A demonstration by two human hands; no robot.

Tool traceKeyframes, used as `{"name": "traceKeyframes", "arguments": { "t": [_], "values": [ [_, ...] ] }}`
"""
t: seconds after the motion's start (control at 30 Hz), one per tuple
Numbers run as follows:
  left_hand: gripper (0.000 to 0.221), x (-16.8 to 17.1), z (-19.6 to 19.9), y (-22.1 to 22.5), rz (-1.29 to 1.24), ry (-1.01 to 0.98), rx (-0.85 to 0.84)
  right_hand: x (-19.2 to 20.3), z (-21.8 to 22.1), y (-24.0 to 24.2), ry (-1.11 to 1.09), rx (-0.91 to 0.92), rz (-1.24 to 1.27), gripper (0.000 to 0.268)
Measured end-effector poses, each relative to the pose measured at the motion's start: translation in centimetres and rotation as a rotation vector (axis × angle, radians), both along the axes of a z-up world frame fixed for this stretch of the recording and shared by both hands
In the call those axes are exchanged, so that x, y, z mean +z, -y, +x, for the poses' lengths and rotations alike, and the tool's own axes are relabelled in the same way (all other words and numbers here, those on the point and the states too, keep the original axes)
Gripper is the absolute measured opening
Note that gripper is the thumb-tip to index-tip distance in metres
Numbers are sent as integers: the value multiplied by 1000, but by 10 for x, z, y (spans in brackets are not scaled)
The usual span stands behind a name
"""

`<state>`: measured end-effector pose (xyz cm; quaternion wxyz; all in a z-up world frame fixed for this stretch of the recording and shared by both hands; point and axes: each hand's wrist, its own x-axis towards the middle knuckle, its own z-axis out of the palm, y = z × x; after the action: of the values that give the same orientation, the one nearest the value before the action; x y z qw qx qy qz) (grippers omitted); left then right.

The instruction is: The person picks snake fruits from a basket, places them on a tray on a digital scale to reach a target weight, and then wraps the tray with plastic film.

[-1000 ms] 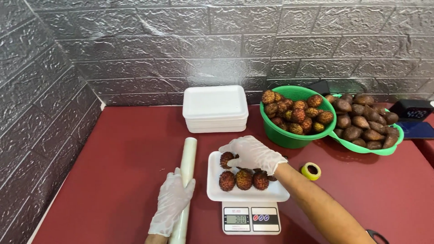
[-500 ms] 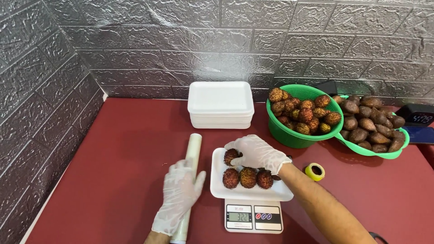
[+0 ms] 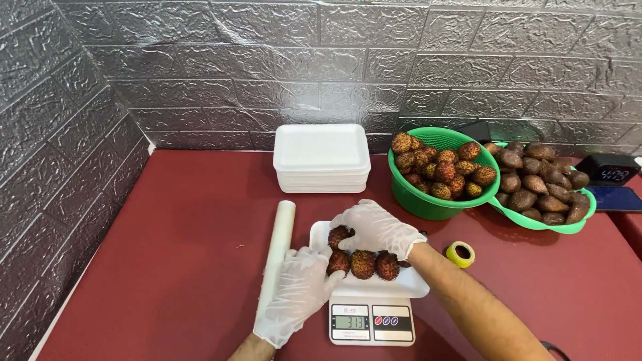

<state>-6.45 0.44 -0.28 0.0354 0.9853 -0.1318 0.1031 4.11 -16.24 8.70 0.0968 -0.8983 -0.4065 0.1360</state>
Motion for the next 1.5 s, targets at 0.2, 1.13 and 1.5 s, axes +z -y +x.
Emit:
{"name": "traceKeyframes", "arguments": {
  "t": [0.2, 1.13, 1.5],
  "values": [
    [48, -19, 3, 1, 25, 42, 12, -6, 2, 3, -12, -40, -27, 41],
    [44, -31, 24, 34, -26, 80, -186, -15, 15, 50, -56, -173, -63, 44],
    [48, -11, 19, 31, -70, 39, -212, -9, 18, 63, -72, -250, 89, 51]
  ]
}}
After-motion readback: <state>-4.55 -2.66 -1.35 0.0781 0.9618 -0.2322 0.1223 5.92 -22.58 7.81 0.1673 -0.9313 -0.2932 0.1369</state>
